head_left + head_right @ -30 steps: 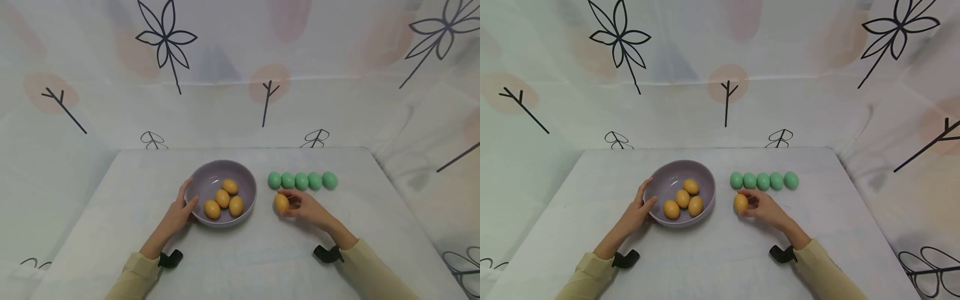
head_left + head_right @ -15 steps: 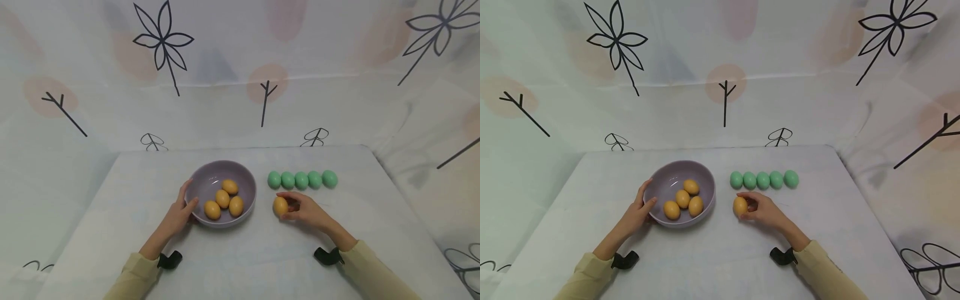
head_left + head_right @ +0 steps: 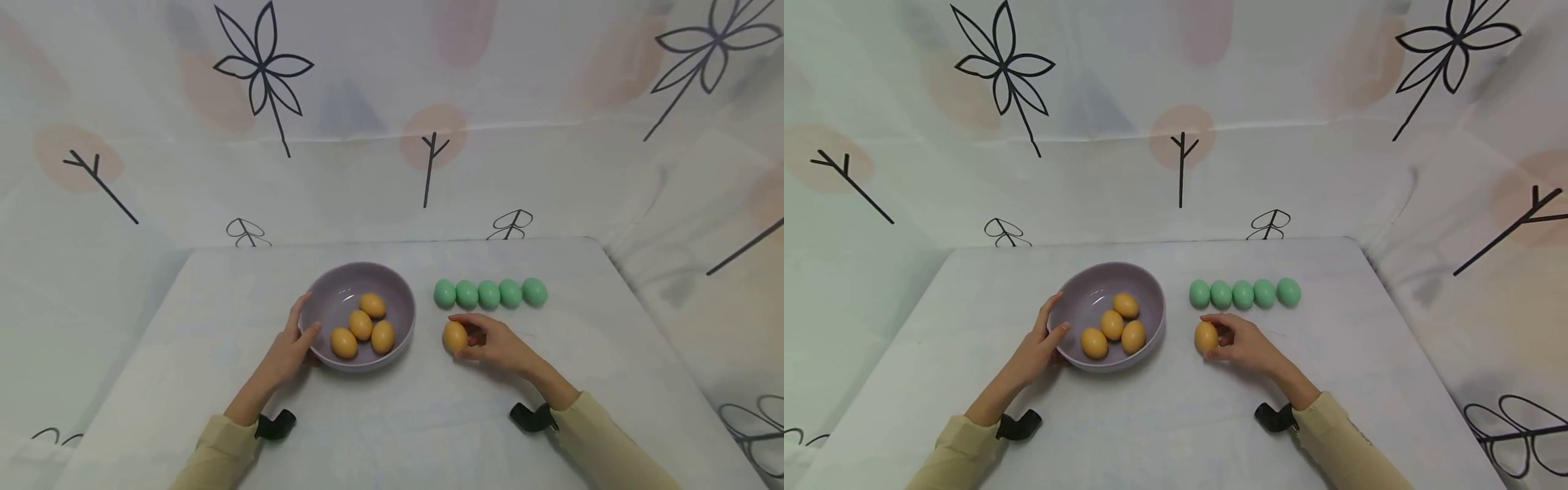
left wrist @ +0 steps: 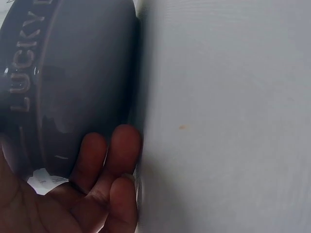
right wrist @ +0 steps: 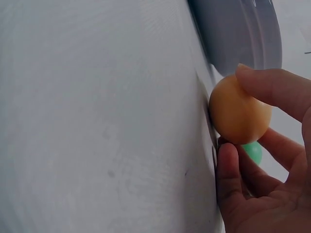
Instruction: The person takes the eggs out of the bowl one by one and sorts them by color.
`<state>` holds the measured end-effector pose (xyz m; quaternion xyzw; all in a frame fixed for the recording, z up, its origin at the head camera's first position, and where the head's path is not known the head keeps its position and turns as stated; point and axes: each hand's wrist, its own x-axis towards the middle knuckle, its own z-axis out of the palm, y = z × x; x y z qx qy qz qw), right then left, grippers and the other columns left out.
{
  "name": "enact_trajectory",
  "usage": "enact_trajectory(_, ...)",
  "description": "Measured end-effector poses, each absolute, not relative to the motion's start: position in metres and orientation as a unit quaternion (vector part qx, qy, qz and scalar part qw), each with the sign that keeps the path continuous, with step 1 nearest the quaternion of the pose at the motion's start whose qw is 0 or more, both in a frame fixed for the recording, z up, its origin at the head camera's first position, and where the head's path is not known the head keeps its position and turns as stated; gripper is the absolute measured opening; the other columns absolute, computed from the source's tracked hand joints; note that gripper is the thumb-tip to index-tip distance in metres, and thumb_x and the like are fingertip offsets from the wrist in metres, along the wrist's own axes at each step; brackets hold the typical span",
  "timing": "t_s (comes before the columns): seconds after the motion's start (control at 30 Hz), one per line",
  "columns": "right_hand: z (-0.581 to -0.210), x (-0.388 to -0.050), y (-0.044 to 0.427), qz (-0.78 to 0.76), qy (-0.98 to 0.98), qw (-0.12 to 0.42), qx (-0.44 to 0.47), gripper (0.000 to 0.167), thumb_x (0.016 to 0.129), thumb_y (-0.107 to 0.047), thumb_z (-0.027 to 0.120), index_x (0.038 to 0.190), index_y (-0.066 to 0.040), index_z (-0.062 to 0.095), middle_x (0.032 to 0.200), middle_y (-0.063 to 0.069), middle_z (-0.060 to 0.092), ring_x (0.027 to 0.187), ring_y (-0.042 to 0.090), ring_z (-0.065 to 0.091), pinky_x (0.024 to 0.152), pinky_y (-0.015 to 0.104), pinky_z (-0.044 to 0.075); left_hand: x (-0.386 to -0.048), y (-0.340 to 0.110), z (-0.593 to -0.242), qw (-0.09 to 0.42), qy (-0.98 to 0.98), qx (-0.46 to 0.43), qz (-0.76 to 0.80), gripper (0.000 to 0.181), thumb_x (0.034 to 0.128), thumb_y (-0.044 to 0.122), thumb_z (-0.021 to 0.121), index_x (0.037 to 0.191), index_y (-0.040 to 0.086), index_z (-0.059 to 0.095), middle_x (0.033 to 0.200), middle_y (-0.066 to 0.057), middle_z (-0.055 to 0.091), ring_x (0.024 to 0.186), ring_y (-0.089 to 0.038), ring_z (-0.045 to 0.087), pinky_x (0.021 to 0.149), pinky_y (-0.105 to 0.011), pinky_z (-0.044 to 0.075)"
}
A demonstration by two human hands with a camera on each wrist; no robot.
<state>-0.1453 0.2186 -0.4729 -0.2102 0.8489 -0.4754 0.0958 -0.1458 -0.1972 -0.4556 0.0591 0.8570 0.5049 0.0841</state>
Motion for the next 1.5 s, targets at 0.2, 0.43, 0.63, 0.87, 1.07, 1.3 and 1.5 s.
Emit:
enact_trajectory(0.2, -0.4719, -0.1457, 0.2189, -0.471, 0.848, 0.083, -0.228, 0.067, 0.083, -0.019, 0.082, 0.140, -0.001, 0.053, 0.128, 0.009, 0.060, 0.103, 0.023, 0.059, 0.088, 0.034, 0.051, -0.1458, -0.1986, -0.4517, 0.093, 0.865, 0.055, 0.489, 0.064, 0.1050, 0.040, 0.048, 0.158, 0.034, 0.013, 0.124, -0.040, 0.052, 0.076, -0.024, 0.067, 0.072, -0.039, 0.055)
enact_trajectory(0.43, -0.4718, -0.1465, 0.2188, -0.471, 0.849, 0.080, -0.224, 0.067, 0.083, -0.019, 0.083, 0.139, 0.000, 0.052, 0.126, 0.009, 0.061, 0.105, 0.024, 0.059, 0.087, 0.033, 0.051, -0.1462, -0.2003, -0.4493, 0.101, 0.875, 0.054, 0.470, 0.066, 0.1049, 0.041, 0.047, 0.158, 0.034, 0.010, 0.106, -0.030, 0.062, 0.070, -0.023, 0.065, 0.069, -0.037, 0.051)
enact_trajectory(0.63, -0.4716, -0.1469, 0.2186, -0.476, 0.849, 0.085, -0.212, 0.066, 0.082, -0.019, 0.083, 0.138, 0.000, 0.053, 0.123, 0.009, 0.062, 0.105, 0.025, 0.059, 0.087, 0.032, 0.051, -0.1459, -0.2005, -0.4497, 0.103, 0.877, 0.058, 0.465, 0.066, 0.1049, 0.044, 0.046, 0.159, 0.034, 0.009, 0.112, -0.032, 0.061, 0.073, -0.022, 0.067, 0.074, -0.038, 0.051)
enact_trajectory(0.87, -0.4703, -0.1449, 0.2184, -0.482, 0.847, 0.086, -0.208, 0.064, 0.082, -0.017, 0.082, 0.137, 0.001, 0.054, 0.123, 0.010, 0.063, 0.105, 0.026, 0.059, 0.088, 0.032, 0.051, -0.1460, -0.2004, -0.4515, 0.101, 0.875, 0.061, 0.470, 0.066, 0.1048, 0.045, 0.046, 0.158, 0.035, 0.009, 0.096, -0.024, 0.064, 0.071, -0.022, 0.066, 0.073, -0.038, 0.051)
enact_trajectory(1.07, -0.4707, -0.1443, 0.2186, -0.473, 0.853, 0.080, -0.203, 0.058, 0.084, -0.020, 0.081, 0.135, -0.003, 0.058, 0.123, 0.007, 0.063, 0.108, 0.026, 0.059, 0.089, 0.033, 0.050, -0.1452, -0.2001, -0.4532, 0.101, 0.871, 0.064, 0.477, 0.065, 0.1046, 0.045, 0.047, 0.158, 0.038, 0.010, 0.099, -0.024, 0.065, 0.072, -0.021, 0.068, 0.078, -0.041, 0.052)
enact_trajectory(1.3, -0.4716, -0.1443, 0.2182, -0.469, 0.856, 0.076, -0.203, 0.056, 0.085, -0.022, 0.081, 0.134, -0.005, 0.060, 0.123, 0.006, 0.064, 0.108, 0.025, 0.060, 0.089, 0.034, 0.050, -0.1454, -0.1998, -0.4528, 0.097, 0.872, 0.067, 0.474, 0.064, 0.1052, 0.043, 0.046, 0.158, 0.037, 0.011, 0.114, -0.031, 0.061, 0.073, -0.021, 0.067, 0.081, -0.043, 0.051)
enact_trajectory(1.5, -0.4714, -0.1438, 0.2180, -0.472, 0.856, 0.081, -0.194, 0.056, 0.084, -0.021, 0.081, 0.134, -0.005, 0.059, 0.122, 0.006, 0.064, 0.108, 0.025, 0.060, 0.089, 0.034, 0.050, -0.1455, -0.1990, -0.4537, 0.100, 0.870, 0.065, 0.478, 0.064, 0.1051, 0.042, 0.047, 0.158, 0.037, 0.011, 0.106, -0.030, 0.063, 0.074, -0.022, 0.068, 0.077, -0.041, 0.053)
